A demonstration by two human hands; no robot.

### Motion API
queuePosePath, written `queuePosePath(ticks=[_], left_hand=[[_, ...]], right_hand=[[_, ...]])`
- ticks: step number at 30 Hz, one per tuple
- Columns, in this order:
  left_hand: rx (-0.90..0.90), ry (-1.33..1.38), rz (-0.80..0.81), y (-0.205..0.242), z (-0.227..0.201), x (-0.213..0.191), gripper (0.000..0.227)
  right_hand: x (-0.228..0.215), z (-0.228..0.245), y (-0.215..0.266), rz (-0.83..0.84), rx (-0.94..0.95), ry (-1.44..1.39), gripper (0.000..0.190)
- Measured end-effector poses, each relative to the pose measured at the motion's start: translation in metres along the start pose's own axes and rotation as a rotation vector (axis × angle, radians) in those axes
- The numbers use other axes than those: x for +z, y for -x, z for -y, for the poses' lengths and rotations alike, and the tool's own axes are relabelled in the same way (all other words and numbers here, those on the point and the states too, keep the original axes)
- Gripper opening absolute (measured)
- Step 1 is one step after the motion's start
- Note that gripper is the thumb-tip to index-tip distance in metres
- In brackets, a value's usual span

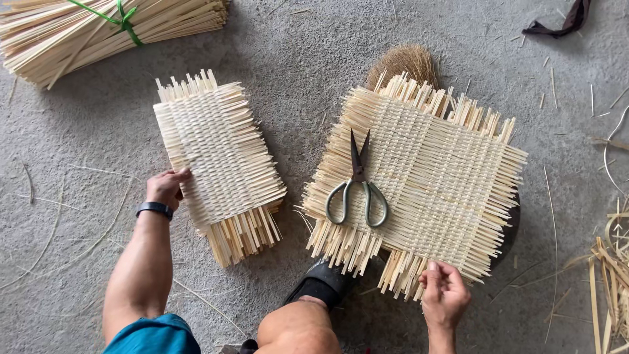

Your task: The person sits on the floor and uses a pair of scissors to cut a large woven bamboo mat into smaller rectangular sections. They repeatedly cut the mat, separate the pieces, and stack them on the floor.

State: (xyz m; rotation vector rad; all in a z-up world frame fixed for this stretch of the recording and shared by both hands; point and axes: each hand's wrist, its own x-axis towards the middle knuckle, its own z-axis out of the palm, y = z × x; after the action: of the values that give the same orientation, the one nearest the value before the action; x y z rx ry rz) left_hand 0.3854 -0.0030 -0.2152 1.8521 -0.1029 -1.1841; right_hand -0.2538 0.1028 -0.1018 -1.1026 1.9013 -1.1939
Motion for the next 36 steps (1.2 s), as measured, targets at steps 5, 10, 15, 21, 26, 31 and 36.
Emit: queuePosePath(ticks=[5,10,15,21,26,31,36], left_hand=[[0.225,-0.702,-0.363,-0.008,0.015,0.009,0.054],[1.042,-0.958,-0.539,0.032,0.011,0.055,0.056],[0.971,-0.648,0.177,0.112,-0.009,0.157,0.030],[0.736,-0.919,0.430,0.158,0.024,0.250,0.037],[0.896,-1.111,0.381,0.152,0.043,0.264,0.039],[0.905,-1.117,0.321,0.161,0.034,0.265,0.042],[1.045,-0.939,0.314,0.177,0.018,0.265,0.026]], right_hand=[[0.029,0.003,-0.012,0.125,-0.054,0.047,0.015],[0.097,0.034,-0.036,0.195,-0.288,0.399,0.024],[0.166,0.055,-0.052,0.367,-0.059,0.729,0.072],[0.169,0.039,-0.071,0.498,0.116,0.766,0.043],[0.130,0.043,-0.078,0.623,0.437,0.618,0.024],[0.046,0.046,-0.033,0.663,0.296,-0.219,0.034],[-0.020,0.050,0.022,0.609,0.192,-0.336,0.038]])
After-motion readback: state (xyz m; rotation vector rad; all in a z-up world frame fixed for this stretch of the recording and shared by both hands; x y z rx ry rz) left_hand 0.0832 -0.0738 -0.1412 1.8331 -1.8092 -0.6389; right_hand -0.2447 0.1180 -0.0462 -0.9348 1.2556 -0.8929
